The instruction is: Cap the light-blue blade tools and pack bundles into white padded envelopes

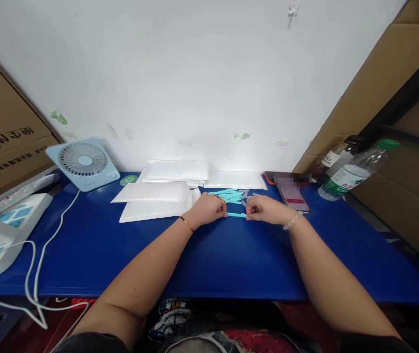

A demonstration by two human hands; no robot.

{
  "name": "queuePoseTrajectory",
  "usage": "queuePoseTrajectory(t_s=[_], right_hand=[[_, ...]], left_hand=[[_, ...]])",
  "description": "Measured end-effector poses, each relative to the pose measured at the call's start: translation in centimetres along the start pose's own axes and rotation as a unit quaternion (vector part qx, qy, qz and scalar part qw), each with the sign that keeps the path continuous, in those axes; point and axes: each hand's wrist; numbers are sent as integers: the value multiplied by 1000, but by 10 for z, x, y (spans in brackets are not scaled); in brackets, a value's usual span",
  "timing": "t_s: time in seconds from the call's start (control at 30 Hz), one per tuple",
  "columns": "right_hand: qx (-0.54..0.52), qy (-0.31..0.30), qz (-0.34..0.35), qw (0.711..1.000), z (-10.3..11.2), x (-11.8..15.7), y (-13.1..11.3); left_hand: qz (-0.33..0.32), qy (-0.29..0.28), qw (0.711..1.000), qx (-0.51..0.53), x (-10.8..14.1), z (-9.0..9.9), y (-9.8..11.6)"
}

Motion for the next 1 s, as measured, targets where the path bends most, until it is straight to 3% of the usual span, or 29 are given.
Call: queuePoseTrajectory(t_s=[0.17,0.3,0.6,0.77,1.0], right_hand=[[9,119,-39,992,11,4,10],[9,208,-66,976,16,6,18],[51,142,-27,988,-10,-11,15],[32,125,-30,991,-15,-15,19],[-85,144,-46,985,0,-2,14]], left_hand=[[59,40,997,-10,2,8,-11],[85,40,994,56,4,11,-15],[119,46,947,296,20,4,-16],[111,9,946,305,31,1,-17],[103,30,959,263,27,-1,-18]])
Point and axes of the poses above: each hand's wrist, its own x-axis away from the middle knuckle, its own z-axis out of the back of the hand, y = z × x, and after that the axes turned 5 degrees about -x, right-handed
